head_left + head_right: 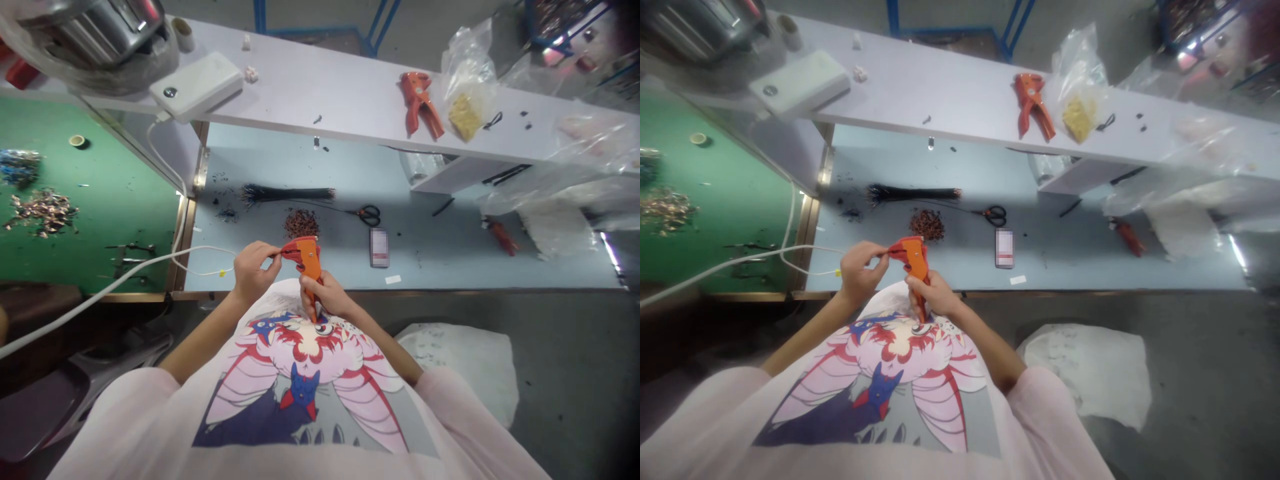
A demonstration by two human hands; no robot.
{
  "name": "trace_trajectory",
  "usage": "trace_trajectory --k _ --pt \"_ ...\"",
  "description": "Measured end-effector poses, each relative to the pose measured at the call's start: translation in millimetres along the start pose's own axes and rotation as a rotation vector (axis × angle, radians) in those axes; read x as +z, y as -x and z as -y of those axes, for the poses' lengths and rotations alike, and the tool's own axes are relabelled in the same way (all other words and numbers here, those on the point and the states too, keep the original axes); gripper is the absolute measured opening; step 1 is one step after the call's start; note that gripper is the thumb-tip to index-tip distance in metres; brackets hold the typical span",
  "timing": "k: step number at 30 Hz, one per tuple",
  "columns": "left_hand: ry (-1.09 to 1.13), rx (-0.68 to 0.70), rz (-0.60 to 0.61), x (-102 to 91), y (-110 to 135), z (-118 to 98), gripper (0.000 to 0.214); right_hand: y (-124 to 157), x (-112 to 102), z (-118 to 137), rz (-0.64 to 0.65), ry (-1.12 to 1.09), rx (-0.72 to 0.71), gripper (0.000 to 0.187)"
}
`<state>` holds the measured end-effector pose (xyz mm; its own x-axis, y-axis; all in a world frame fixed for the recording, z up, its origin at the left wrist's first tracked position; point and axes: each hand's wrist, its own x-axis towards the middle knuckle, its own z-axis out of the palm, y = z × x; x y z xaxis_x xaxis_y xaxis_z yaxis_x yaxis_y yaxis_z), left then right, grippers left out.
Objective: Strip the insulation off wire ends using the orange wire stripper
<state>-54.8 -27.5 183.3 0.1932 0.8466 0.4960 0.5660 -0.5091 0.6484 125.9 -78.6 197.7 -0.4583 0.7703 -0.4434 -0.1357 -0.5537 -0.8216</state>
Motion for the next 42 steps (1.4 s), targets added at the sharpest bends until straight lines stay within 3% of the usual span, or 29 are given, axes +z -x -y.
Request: trace_trajectory --k 7,10,13,16,21,24,26,28,32,37,42 --pt "-0.031 0.020 0.001 1.2 3 0 0.007 -1 -5 -12 -0.038 -0.005 -0.019 0.047" --pt "-0.006 0.019 -0.004 1.8 2 -1 0.006 2 -11 -11 0.022 -0.126 -0.017 0.039" --pt "0.049 -0.002 -0.004 2.2 1 -4 0.006 7 -19 -6 0.124 -0.237 -0.011 0.053" --pt "0.101 -0.049 -0.005 2.5 0 -6 0.006 11 -28 0 0.184 -0.194 -0.013 0.056" --pt "0.147 -0.126 -0.005 3.1 2 -6 0.006 13 -38 8 0.163 0.018 -0.029 0.058" --pt "0.150 -0.149 -0.002 2.1 4 -5 0.006 6 -47 6 0.061 0.266 -0.036 0.053" --pt "0.168 -0.184 0.010 0.9 4 -5 0.007 -4 -54 -2 -0.096 0.545 0.007 0.043" --pt "0.213 -0.237 0.027 -0.3 4 -5 0.008 -20 -62 -17 -0.303 0.880 0.112 0.035" --pt "0.323 -0.344 0.054 -1.2 3 -6 0.012 -49 -75 -59 -0.514 1.109 0.263 0.035" --pt "0.402 -0.368 0.044 -2.9 3 -6 0.014 -58 -84 -105 -0.549 1.276 0.302 0.041" --pt "0.319 -0.303 0.048 -4.2 3 -7 0.012 -59 -88 -113 -0.522 1.311 0.229 0.041"
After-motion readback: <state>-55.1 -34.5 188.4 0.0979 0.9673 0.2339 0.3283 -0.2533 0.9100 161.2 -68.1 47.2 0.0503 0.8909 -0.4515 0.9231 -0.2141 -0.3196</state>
